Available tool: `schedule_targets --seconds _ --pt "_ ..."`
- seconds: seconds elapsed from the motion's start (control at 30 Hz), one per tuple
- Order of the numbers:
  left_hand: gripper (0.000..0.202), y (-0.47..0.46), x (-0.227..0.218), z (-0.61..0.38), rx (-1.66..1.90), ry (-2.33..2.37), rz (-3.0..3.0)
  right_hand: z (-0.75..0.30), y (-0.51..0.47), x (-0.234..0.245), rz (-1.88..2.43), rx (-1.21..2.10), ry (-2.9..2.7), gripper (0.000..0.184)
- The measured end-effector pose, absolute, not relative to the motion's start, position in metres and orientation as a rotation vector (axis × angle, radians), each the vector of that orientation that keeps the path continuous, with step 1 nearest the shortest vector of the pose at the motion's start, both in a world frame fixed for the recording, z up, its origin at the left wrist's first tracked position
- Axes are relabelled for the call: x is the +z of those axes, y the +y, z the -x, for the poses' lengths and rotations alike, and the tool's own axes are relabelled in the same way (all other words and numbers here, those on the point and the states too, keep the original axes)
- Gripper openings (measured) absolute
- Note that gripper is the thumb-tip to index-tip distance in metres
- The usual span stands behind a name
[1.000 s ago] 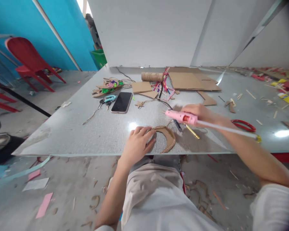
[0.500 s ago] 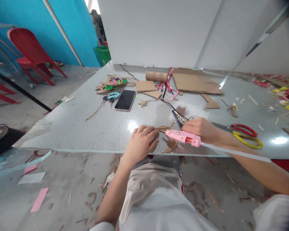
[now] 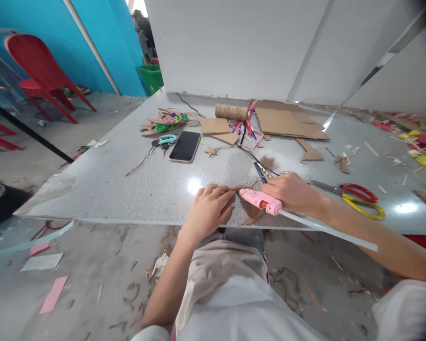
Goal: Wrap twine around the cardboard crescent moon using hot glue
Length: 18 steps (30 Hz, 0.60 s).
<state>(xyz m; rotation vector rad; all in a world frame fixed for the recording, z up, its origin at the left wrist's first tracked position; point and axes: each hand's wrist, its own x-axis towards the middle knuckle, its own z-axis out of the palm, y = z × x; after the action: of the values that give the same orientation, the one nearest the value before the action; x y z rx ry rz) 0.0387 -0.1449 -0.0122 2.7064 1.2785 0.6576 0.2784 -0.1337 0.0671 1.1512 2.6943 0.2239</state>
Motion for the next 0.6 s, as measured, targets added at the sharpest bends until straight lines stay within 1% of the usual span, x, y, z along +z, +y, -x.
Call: schedule_targets --seconds 0.33,0.47,0.6 --pt "0.030 -0.144 -0.013 -0.038 0.674 1.273 -2.714 -0.276 -0.118 0.079 -1.189 0.124 2.668 0.027" --pt "0.030 -0.144 -0.014 -0.038 0.672 1.294 -2.736 -0.274 -0.103 0.085 -1.181 0.146 2.655 0.033" --pt "0.030 -0.145 -0.016 -0.038 0.669 1.316 -2.747 -0.269 -0.093 0.089 -1.158 0.198 2.627 0.025"
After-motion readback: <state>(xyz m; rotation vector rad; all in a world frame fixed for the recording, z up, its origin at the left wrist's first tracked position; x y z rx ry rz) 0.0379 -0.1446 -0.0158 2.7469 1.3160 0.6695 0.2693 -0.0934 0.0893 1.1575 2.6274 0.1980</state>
